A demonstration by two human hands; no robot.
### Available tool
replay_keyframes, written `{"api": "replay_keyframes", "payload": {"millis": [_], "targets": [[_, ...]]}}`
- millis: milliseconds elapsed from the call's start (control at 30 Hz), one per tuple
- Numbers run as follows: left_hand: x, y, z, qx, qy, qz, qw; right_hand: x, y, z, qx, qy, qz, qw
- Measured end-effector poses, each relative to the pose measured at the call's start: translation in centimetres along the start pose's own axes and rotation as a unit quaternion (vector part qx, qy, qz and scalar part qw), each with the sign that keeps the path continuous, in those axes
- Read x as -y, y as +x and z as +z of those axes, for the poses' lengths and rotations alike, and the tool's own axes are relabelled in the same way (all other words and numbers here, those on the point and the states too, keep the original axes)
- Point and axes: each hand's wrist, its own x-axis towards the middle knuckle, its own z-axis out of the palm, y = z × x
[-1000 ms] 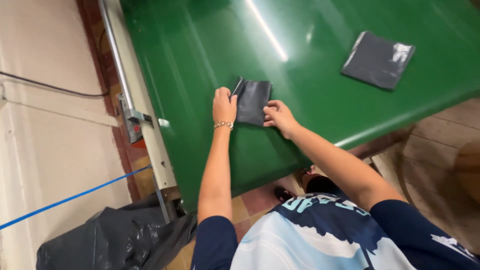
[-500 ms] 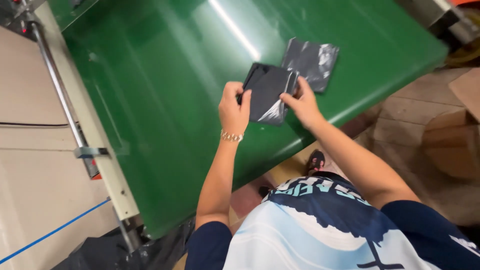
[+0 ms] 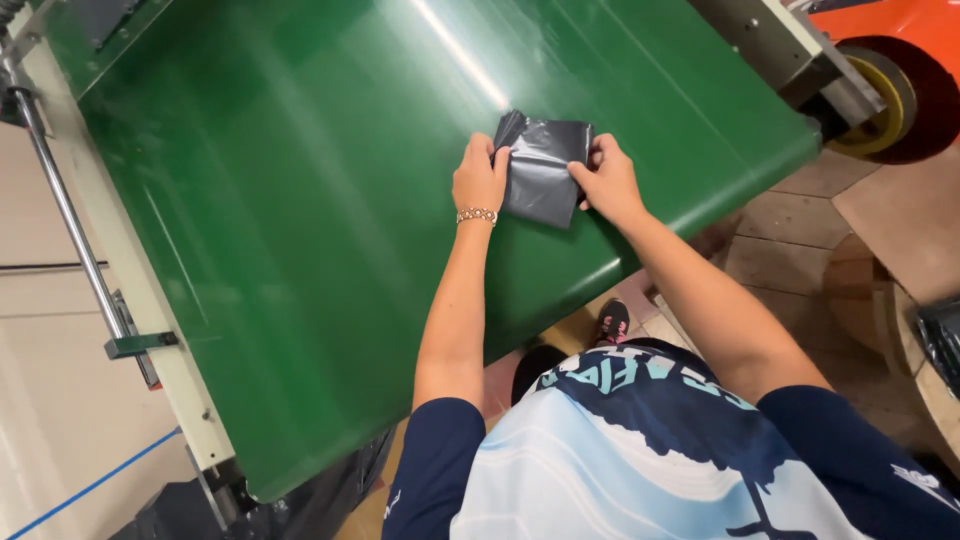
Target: Folding plastic bags into smaller rectangles and placing them into a storage crate.
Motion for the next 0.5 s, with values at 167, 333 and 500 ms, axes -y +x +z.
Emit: {"api": "replay_keyframes", "payload": {"millis": [167,333,500], "targets": [[0.2,0.4,1.3,-0.022,0.051,0.001,0.998,5.4,-1.6,0.1,-0.004,-0.109,0.025,0.994],[0.7,1.4,2.5,-0.006,0.067,-0.009,0.998,2.8,0.3,0.3,-0.030,-0.271,0.006,0.962],[1.4,3.2,2.6,0.171,0.047,-0.127,0.976,3.5,-1.0,0.2,-0.037,-0.411,0.005,0.911]]}}
